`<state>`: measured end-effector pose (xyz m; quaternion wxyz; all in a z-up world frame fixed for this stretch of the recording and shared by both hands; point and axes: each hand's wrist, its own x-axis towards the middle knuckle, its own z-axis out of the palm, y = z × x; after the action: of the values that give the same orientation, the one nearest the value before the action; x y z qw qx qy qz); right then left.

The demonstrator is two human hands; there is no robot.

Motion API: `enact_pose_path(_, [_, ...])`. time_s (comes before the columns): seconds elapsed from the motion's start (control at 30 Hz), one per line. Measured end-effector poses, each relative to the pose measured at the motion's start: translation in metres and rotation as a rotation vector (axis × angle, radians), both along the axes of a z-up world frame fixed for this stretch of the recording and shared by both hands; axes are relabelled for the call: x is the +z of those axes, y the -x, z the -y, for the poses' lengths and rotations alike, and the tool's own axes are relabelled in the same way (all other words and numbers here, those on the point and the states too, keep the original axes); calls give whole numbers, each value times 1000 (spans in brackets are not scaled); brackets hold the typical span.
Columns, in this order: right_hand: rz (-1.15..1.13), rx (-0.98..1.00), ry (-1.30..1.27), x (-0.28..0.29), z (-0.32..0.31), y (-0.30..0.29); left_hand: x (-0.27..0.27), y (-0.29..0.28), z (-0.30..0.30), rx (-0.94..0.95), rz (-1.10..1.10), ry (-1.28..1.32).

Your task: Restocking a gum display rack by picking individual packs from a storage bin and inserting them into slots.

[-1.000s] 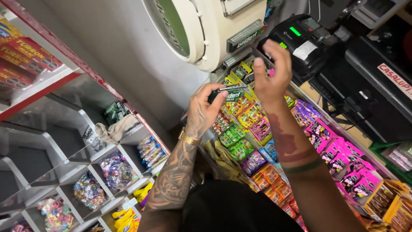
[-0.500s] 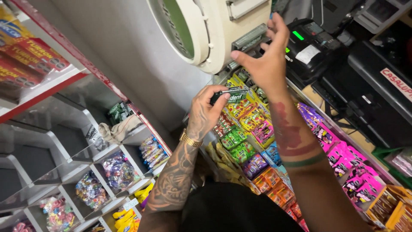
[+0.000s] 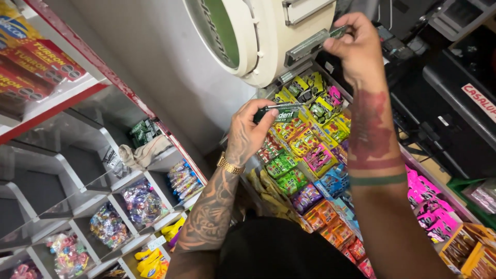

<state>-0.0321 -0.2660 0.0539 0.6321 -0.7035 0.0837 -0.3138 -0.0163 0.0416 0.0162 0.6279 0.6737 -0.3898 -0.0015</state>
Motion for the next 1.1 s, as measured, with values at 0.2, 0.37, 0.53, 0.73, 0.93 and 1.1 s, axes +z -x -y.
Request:
enact_pose_path(0.2, [-11,209,-140,-5,58,-8,-7,1,0,-3,-89,-40])
enact_pose_path(0.37, [144,-219,-272,-6,69,9,-15,5,-7,-23,-332,-43])
enact_pose_path(0.53, [-64,-189,-98,-13,-122,79,-75,9,-11,-80,-537,72])
enact_pose_path(0.73, [-264,-73,165,-146,-164,89,-202,31,-18,-86,-837,133])
enact_pose_path(0.93, [-253,140,541,-215,-217,83,-237,58,-71,215,-973,249])
enact_pose_path(1.1, [-266,234,183,-232,-263,79,-222,38,-119,499,-981,202])
